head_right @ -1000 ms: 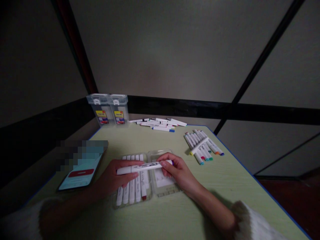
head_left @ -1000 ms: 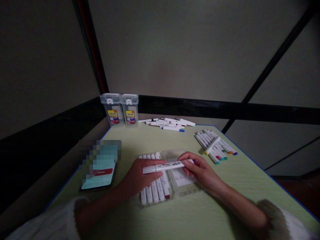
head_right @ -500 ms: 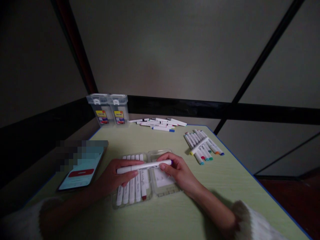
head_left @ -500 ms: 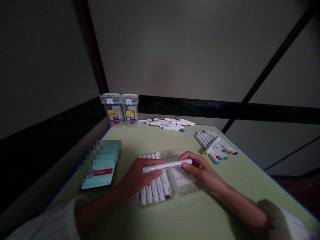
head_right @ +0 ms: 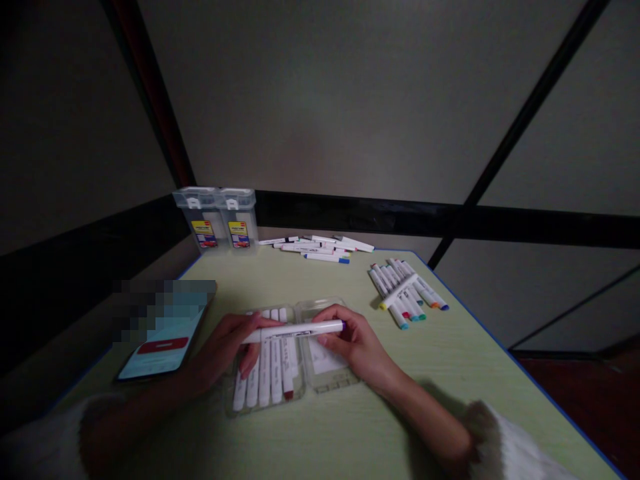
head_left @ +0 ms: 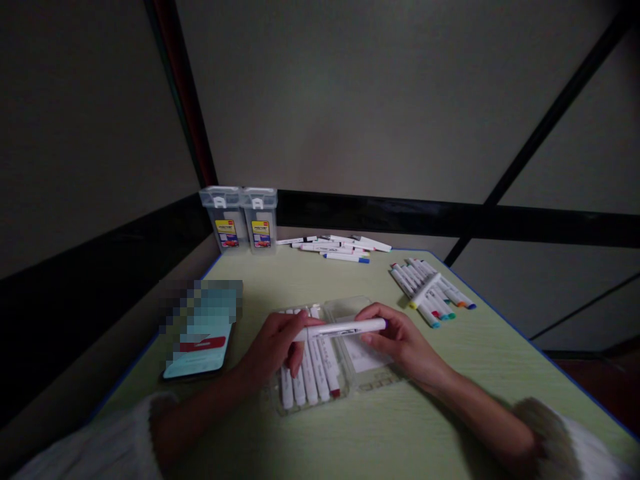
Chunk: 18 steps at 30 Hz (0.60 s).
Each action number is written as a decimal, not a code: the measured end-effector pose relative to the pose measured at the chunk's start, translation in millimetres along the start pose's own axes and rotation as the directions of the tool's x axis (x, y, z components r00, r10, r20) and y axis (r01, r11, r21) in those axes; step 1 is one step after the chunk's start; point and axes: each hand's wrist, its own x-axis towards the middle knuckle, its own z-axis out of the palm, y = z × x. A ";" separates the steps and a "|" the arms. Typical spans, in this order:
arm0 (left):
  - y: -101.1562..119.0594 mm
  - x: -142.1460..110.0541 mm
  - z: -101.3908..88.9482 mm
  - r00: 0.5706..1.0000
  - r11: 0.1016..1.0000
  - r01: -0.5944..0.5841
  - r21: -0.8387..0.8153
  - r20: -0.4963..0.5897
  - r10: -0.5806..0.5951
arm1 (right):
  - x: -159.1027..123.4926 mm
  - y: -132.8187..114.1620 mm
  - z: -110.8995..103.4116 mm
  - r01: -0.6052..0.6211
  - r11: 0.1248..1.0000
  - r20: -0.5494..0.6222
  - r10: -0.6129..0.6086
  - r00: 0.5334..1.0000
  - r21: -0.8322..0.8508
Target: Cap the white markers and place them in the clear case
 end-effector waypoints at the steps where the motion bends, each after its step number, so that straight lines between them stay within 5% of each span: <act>1: 0.4 -0.1 0.3 1.000 1.000 0.001 -0.015 0.001 -0.001 | 0.0 -0.2 0.2 0.005 1.000 -0.001 -0.005 1.000 0.004; 18: -0.4 1.3 2.1 0.999 0.998 -0.047 0.046 -0.011 0.047 | 0.1 2.8 -1.6 0.015 1.000 -0.007 -0.015 1.000 0.015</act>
